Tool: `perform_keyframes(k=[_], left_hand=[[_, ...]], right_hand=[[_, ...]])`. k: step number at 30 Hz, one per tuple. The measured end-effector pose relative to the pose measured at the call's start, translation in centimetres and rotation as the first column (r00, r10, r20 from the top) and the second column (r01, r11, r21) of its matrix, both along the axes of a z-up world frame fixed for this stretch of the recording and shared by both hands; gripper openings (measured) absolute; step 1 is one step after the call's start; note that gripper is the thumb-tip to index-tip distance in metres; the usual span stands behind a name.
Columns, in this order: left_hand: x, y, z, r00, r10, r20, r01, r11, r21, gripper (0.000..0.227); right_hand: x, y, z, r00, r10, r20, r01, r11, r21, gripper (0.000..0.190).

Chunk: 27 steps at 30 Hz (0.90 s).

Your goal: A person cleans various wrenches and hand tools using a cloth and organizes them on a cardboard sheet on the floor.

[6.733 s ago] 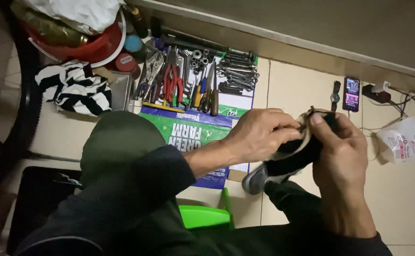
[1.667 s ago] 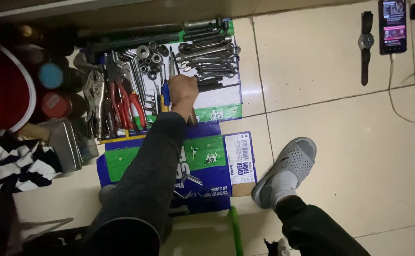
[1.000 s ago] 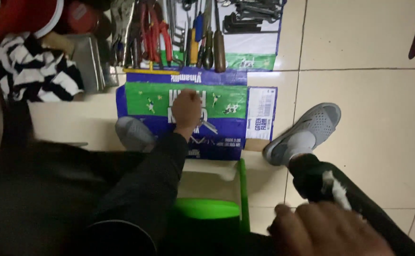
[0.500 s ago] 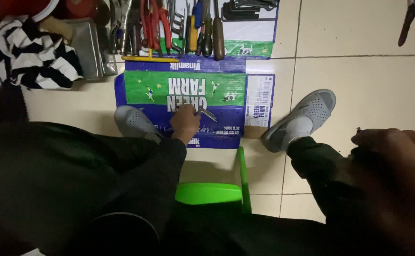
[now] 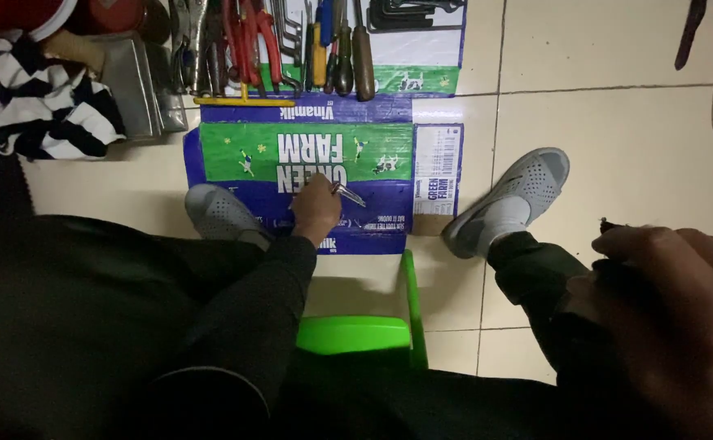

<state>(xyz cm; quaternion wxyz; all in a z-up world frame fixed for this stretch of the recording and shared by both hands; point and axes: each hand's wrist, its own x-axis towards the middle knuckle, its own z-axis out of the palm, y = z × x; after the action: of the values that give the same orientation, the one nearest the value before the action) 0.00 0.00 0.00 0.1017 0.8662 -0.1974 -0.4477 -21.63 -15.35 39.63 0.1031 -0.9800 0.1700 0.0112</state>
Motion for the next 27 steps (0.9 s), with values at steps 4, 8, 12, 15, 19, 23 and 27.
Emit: perform_keyframes(k=[4, 8, 12, 15, 19, 23, 27], left_hand=[[0.3, 0.4, -2.0, 0.996, -0.043, 0.072, 0.043, 0.999, 0.000, 0.014], [0.3, 0.0, -1.0, 0.998, -0.001, 0.059, -0.003, 0.997, 0.078, 0.019], [0.0, 0.0, -0.7, 0.998, 0.054, 0.034, -0.057, 0.993, 0.099, 0.038], [-0.1, -0.1, 1.0, 0.998, 0.048, 0.038, -0.053, 0.991, 0.125, 0.058], [-0.3, 0.9, -2.8, 0.990, 0.018, 0.143, -0.035, 0.992, 0.118, 0.058], [0.1, -0.1, -0.2, 0.997, -0.013, 0.082, 0.001, 0.989, 0.150, 0.039], [0.3, -0.6, 2.6, 0.992, -0.126, 0.021, 0.121, 0.977, 0.174, 0.020]], right_hand=[[-0.8, -0.2, -0.1, 0.996, -0.057, -0.073, 0.060, 0.997, 0.048, 0.029], [-0.8, -0.4, -0.3, 0.994, -0.079, -0.080, 0.085, 0.993, 0.085, 0.022], [-0.5, -0.1, 0.0, 0.986, -0.134, -0.103, 0.142, 0.987, 0.075, 0.010], [0.6, 0.9, 0.7, 0.987, -0.155, -0.047, 0.155, 0.988, -0.005, 0.014], [1.3, 1.6, 2.1, 0.926, -0.351, -0.142, 0.360, 0.932, 0.043, 0.021], [3.5, 1.1, 3.6, 0.773, -0.611, -0.171, 0.633, 0.763, 0.132, 0.028], [5.4, 1.5, 5.2, 0.517, -0.838, -0.177, 0.817, 0.420, 0.394, 0.030]])
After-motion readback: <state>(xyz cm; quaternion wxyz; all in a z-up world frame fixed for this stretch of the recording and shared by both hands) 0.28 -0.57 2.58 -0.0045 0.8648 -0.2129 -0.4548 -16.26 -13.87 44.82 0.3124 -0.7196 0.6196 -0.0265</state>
